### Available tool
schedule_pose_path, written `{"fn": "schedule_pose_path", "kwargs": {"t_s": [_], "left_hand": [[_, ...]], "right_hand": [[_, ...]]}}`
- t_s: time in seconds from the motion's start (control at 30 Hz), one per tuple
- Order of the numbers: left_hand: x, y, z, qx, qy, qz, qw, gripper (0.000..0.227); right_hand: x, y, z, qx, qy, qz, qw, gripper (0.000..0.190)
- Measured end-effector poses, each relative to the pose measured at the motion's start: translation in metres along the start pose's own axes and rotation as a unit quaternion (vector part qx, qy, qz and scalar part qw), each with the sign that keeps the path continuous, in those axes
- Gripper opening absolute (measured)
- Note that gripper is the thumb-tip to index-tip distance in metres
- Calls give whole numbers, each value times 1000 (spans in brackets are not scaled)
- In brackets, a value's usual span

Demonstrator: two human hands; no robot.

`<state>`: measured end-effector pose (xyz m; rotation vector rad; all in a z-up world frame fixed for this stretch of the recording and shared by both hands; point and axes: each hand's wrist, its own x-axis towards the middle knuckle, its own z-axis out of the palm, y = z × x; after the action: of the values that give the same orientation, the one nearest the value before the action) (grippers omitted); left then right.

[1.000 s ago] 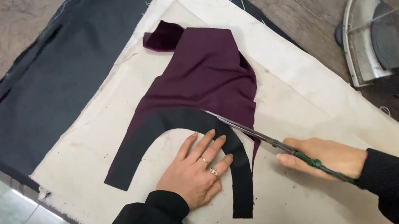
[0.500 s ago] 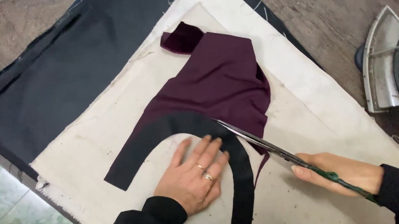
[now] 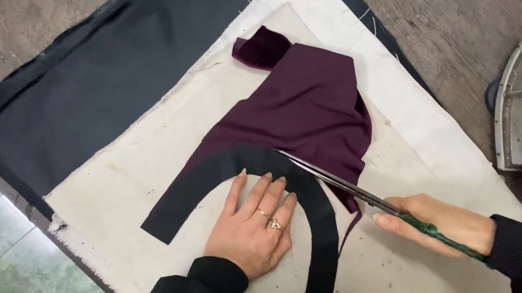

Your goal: The person uses a pair of scissors to cut a piece of dark purple fabric that is layered over a black fabric piece on a white work surface. They carefully follow the curved edge of the black fabric to trim the purple material, occasionally adjusting the fabric's position to continue the cut.

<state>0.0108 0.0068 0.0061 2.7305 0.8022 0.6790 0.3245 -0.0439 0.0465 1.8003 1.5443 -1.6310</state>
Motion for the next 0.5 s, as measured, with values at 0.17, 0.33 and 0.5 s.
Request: {"fn": "schedule_pose_path", "kwargs": {"t_s": [0.17,0.33,0.5], "left_hand": [[2,1,-3,8,-22,-6,1000,37],[0,1,-2,7,-28,-5,1000,40],[0,0,-3,5,-35,-8,999,39]], "right_hand": [[5,10,-20,-45,-53,-62,996,40],[17,-17,-38,-105,-69,-50,991,44],[29,-13,-40,-145,-53,-27,988,47]]}}
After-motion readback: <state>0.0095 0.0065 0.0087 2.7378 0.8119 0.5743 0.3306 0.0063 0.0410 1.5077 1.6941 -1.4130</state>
